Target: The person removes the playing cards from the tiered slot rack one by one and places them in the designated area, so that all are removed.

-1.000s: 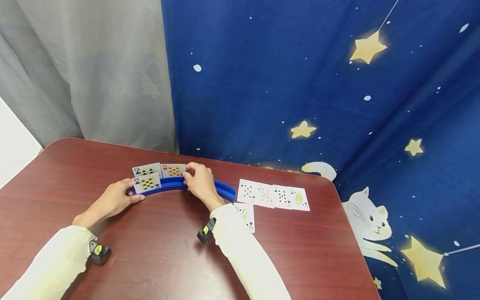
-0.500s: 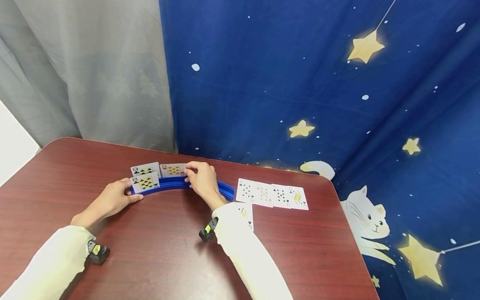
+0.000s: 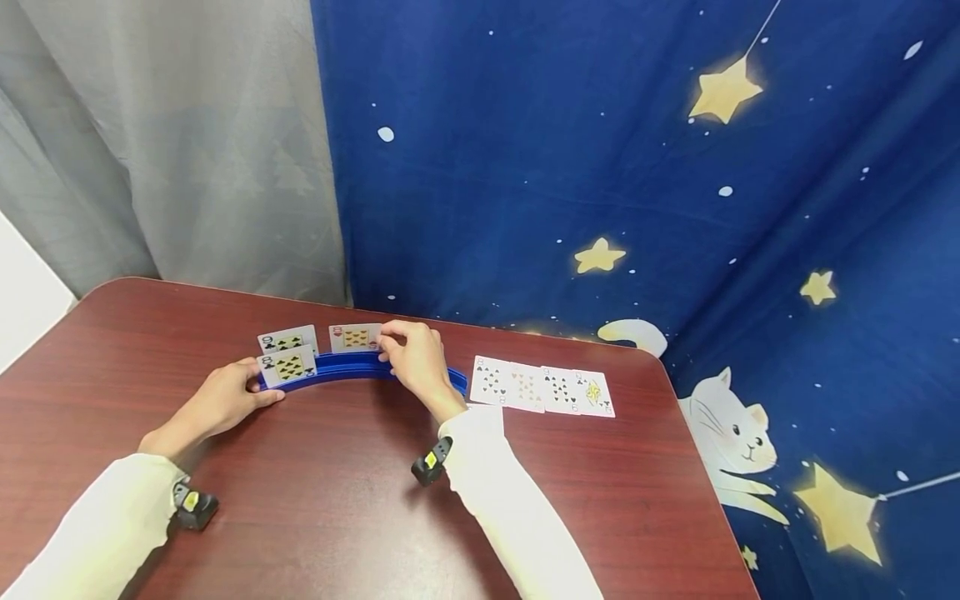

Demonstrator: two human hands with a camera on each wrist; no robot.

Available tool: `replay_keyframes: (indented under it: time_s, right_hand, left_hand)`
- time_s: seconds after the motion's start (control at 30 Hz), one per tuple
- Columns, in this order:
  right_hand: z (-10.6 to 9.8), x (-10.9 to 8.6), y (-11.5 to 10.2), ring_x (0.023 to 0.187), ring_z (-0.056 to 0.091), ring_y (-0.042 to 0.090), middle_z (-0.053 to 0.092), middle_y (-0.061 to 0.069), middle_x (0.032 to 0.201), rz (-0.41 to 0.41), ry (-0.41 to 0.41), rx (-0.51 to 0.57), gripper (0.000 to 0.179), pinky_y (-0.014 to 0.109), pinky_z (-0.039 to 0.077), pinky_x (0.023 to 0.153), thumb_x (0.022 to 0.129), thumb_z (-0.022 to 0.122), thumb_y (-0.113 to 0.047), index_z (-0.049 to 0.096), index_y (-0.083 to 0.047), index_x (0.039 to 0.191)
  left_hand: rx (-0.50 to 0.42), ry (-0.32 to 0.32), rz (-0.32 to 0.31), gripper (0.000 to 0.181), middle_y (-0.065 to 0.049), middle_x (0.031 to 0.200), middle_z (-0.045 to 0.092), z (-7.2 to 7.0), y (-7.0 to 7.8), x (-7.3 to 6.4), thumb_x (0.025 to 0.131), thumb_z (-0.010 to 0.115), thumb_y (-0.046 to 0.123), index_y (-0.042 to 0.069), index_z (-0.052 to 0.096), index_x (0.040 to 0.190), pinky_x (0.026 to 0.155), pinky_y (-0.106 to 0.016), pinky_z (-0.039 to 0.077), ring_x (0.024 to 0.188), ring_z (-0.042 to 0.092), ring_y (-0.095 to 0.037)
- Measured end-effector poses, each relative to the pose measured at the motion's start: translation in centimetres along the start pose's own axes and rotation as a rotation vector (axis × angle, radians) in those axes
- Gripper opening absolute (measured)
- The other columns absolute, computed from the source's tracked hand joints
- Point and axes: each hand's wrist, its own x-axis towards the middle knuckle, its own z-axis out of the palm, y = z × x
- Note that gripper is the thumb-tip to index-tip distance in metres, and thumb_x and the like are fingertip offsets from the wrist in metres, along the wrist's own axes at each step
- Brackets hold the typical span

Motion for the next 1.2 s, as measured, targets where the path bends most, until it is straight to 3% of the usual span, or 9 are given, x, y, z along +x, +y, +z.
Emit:
replay_keyframes:
  time_s: [0.63, 1.03, 1.2]
  right_hand:
    - [-4.7, -3.0, 2.3, 0.079, 0.074, 0.029, 0.075, 0.01, 0.091, -0.002, -0.026, -0.053, 0.008, 0.031, 0.056, 0.053, 0.096, 0.066, -0.015, 0.072, -0.011, 0.097]
    - [-8.4, -5.3, 5.1, 0.076, 0.073, 0.028, 0.072, 0.014, 0.088, 0.093, -0.003, -0.017, 0.01, 0.048, 0.056, 0.06, 0.095, 0.061, -0.003, 0.06, -0.002, 0.086]
    - [-9.7, -6.3, 6.4, 0.071, 0.071, 0.022, 0.072, 0.014, 0.087, 0.141, 0.022, -0.032, 0.006, 0.045, 0.056, 0.058, 0.094, 0.06, -0.001, 0.059, 0.0, 0.089]
  left_hand:
    - [-0.002, -0.002, 0.006, 0.027, -0.008, 0.082, 0.054, -0.1, 0.1, 0.0, 0.085, 0.078, 0.016, -0.005, 0.064, 0.096, 0.068, -0.035, 0.037, 0.073, 0.05, -0.021]
    - [0.006, 0.003, 0.009, 0.026, -0.007, 0.081, 0.053, -0.1, -0.1, 0.0, 0.085, 0.077, 0.016, -0.004, 0.064, 0.094, 0.068, -0.035, 0.037, 0.072, 0.05, -0.021]
    - [0.008, -0.001, 0.015, 0.026, -0.007, 0.081, 0.053, -0.2, -0.2, 0.1, 0.086, 0.076, 0.016, -0.005, 0.064, 0.096, 0.069, -0.035, 0.037, 0.073, 0.05, -0.022]
